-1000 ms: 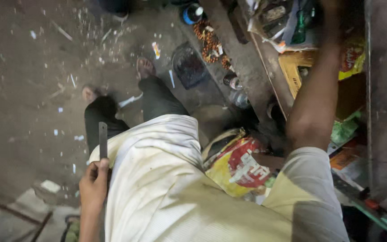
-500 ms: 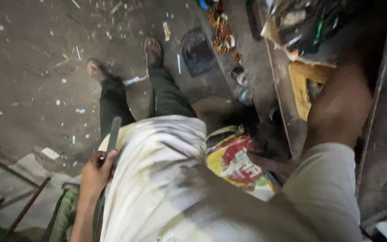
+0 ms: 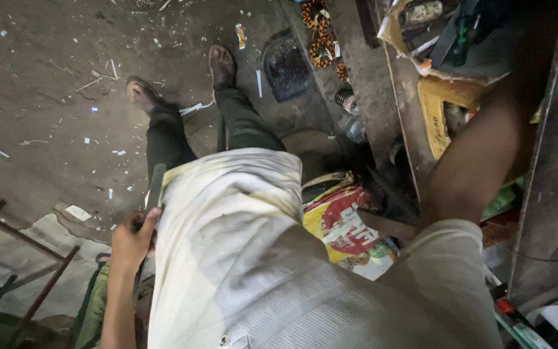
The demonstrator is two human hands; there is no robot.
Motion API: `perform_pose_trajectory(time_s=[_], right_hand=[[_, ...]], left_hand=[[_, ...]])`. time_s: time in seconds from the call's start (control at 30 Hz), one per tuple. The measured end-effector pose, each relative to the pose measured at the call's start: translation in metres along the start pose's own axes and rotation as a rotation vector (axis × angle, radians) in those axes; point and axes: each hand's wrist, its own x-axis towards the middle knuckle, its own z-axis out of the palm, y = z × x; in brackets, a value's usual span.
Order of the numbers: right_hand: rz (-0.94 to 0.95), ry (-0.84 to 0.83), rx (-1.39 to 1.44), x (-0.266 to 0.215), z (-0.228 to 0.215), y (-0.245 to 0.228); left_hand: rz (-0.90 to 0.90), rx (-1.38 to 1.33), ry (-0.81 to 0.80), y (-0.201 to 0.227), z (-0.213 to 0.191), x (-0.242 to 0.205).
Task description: The person uses a metal file to smooth the edges of a metal saw blade while holding a cylindrical metal piece. The person then uses a small brush to clean the exterior of a blue motor casing.
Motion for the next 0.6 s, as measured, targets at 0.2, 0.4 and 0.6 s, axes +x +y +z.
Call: perform_pose_trajectory(time_s=[0.2,0.4,0.6], right_hand=[[0.040,-0.027,0.333,-0.039,-0.014,-0.030],[0.287,-0.227,1.319,-0.130,-0.003,-0.052],[0.635,-0.433,1.252,-0.297,0.108,-0.078]], left_hand=[[0.017,0.118,-0.013,0.003,-0.003,0.022],[0.085,-0.258,-0.163,-0.015,-0.015,0.043],[0.045,-0.173,-0.173,-0.017,-0.052,0.046]])
